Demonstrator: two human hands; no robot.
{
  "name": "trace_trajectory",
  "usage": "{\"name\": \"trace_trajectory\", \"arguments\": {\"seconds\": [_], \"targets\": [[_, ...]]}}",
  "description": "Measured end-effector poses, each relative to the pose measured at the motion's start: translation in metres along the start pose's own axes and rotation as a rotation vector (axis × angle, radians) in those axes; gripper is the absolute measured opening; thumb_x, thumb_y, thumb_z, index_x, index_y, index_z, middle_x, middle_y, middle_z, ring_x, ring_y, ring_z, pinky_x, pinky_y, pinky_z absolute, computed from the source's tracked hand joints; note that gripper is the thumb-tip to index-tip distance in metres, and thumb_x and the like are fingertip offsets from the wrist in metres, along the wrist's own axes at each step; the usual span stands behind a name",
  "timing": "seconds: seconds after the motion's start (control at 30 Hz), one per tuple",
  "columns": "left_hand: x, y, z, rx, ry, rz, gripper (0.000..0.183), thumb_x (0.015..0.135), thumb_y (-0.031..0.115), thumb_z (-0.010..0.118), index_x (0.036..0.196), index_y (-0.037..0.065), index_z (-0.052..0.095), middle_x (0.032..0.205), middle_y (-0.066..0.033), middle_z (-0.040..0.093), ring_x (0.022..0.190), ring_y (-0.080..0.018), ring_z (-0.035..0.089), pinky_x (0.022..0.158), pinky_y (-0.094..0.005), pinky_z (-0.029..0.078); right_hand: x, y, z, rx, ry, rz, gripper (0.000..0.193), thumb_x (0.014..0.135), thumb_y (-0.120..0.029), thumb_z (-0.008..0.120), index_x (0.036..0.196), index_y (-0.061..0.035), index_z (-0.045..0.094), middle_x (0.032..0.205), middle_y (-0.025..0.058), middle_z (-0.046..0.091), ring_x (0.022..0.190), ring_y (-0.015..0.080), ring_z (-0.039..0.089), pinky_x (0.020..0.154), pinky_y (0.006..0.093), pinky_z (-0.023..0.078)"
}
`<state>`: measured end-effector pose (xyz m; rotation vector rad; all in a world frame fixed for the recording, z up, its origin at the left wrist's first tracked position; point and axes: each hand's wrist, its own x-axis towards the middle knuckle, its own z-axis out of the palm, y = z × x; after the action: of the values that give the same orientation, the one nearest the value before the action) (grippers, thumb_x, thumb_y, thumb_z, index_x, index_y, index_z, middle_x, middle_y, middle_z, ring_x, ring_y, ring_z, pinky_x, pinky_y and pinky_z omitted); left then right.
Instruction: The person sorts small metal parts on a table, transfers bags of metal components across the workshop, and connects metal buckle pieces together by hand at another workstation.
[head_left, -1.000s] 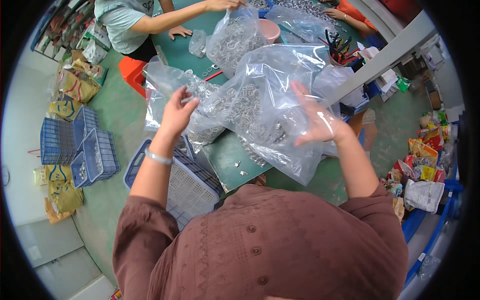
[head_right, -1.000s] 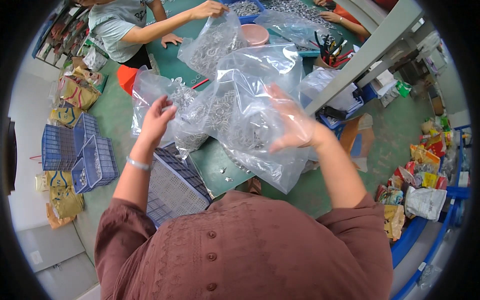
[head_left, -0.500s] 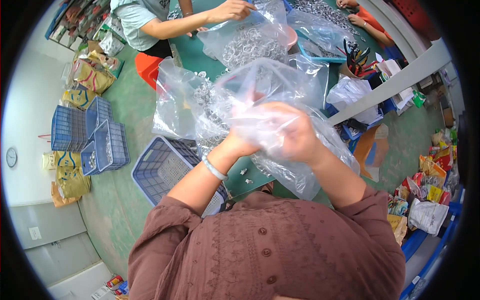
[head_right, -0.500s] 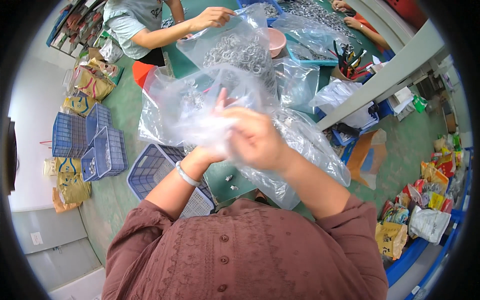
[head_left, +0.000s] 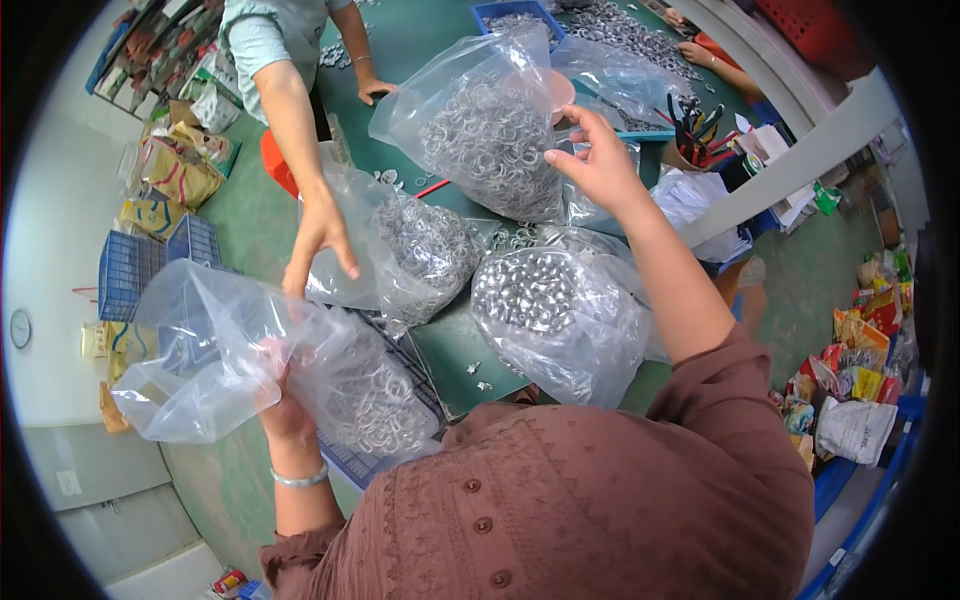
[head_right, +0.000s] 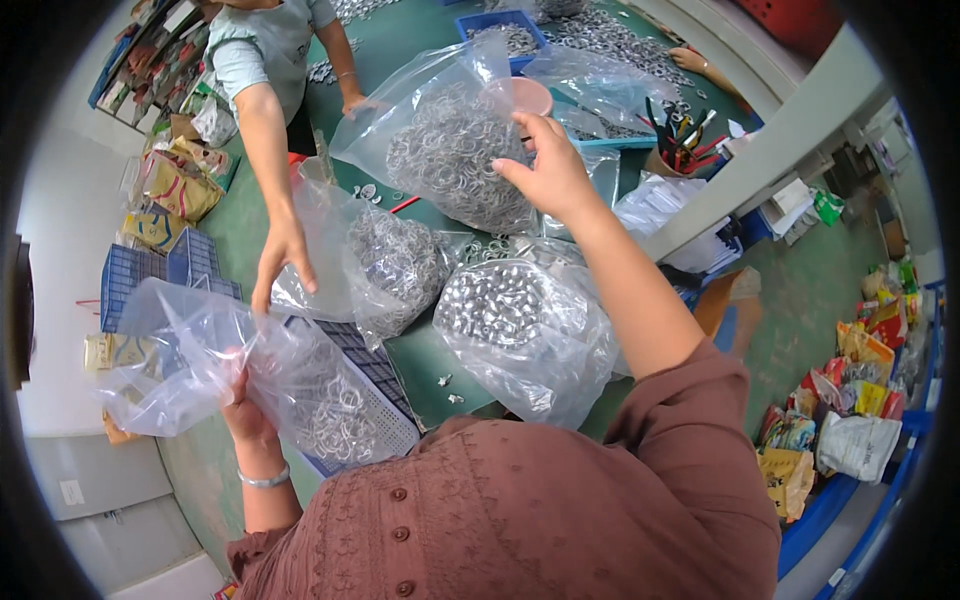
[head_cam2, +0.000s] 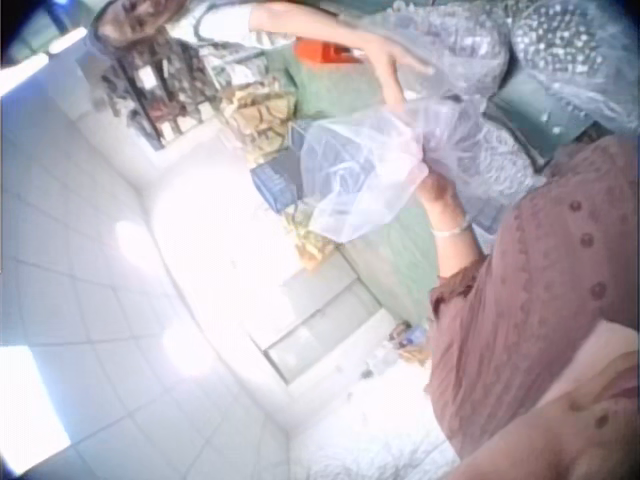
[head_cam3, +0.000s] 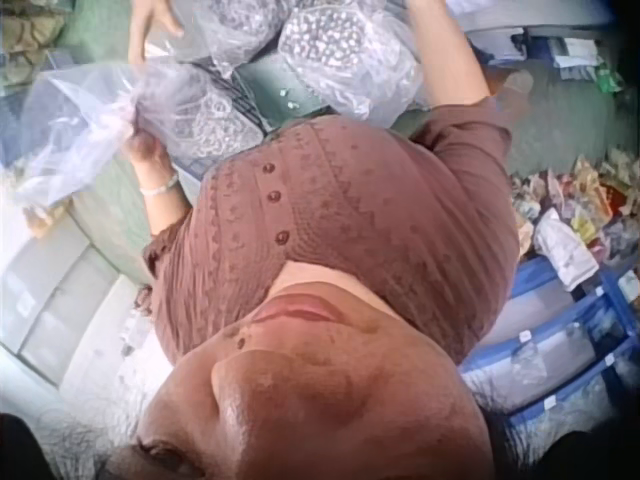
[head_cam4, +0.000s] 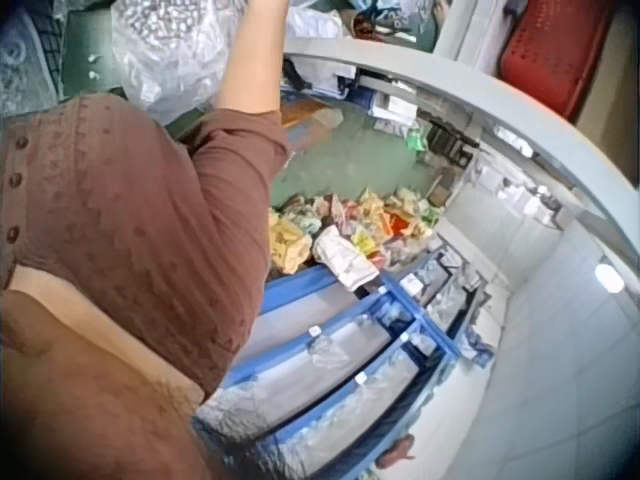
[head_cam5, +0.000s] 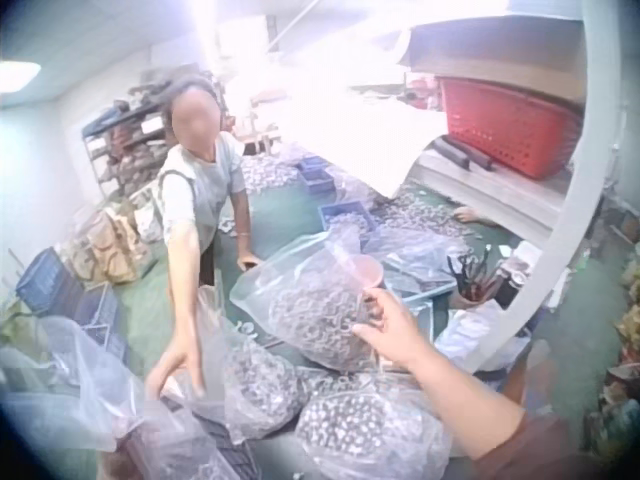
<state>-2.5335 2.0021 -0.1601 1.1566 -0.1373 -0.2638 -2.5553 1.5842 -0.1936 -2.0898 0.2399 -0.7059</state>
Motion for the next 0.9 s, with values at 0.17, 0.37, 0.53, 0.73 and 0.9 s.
{"name": "trace_trajectory", "arguments": {"seconds": [0.17, 0.37, 0.53, 0.73, 0.9], "targets": [[-0.029, -0.009, -0.055, -0.006, 0.347, -0.038, 0.022, 0.077, 0.017, 0.056, 0.096, 0.006, 0.054, 0.089, -0.0050, 0.057, 0.082, -0.0203, 0.055, 0.077, -0.0342, 0.044, 0.004, 0.017, 0.025, -0.061, -0.084, 0.012, 0.055, 0.069, -0.022, 0.068, 0.117, -0.0083, 0.045, 0.114, 0.0085, 0.045, 0.094, 0.0185, 0.047, 0.073, 0.0272, 0.043], [-0.020, 0.006, -0.050, -0.369, 0.272, -0.086, 0.018, 0.078, 0.020, 0.055, 0.087, 0.005, 0.059, 0.090, -0.0086, 0.060, 0.085, -0.0235, 0.055, 0.078, -0.0381, 0.043, -0.004, 0.017, 0.031, 0.093, -0.107, 0.073, 0.047, 0.072, -0.021, 0.065, 0.113, -0.0050, 0.048, 0.111, 0.0088, 0.046, 0.092, 0.0186, 0.049, 0.073, 0.0267, 0.044], [-0.015, 0.009, -0.066, -0.575, -0.007, -0.067, 0.026, 0.082, 0.028, 0.050, 0.091, 0.005, 0.059, 0.093, -0.0112, 0.060, 0.085, -0.0273, 0.055, 0.077, -0.0434, 0.043, -0.018, 0.017, 0.023, 0.153, -0.102, 0.122, 0.043, 0.075, -0.018, 0.064, 0.112, -0.0034, 0.048, 0.111, 0.0075, 0.047, 0.091, 0.0160, 0.049, 0.071, 0.0245, 0.044], [-0.006, 0.018, -0.054, -0.567, -0.031, -0.054, 0.029, 0.082, 0.029, 0.049, 0.094, 0.004, 0.059, 0.097, -0.0123, 0.059, 0.091, -0.0296, 0.053, 0.082, -0.0433, 0.041, -0.046, 0.017, 0.014, 0.104, -0.080, 0.148, 0.038, 0.074, -0.016, 0.064, 0.108, -0.0020, 0.052, 0.105, 0.0065, 0.050, 0.088, 0.0139, 0.049, 0.068, 0.0233, 0.043], [-0.020, 0.007, -0.051, -0.274, 0.095, -0.045, 0.023, 0.080, 0.022, 0.053, 0.092, 0.004, 0.059, 0.089, -0.0086, 0.059, 0.082, -0.0229, 0.053, 0.077, -0.0365, 0.042, -0.065, 0.019, 0.011, 0.067, -0.104, 0.104, 0.036, 0.073, -0.017, 0.063, 0.105, -0.0027, 0.052, 0.098, 0.0080, 0.054, 0.082, 0.0159, 0.052, 0.066, 0.0244, 0.043]]}}
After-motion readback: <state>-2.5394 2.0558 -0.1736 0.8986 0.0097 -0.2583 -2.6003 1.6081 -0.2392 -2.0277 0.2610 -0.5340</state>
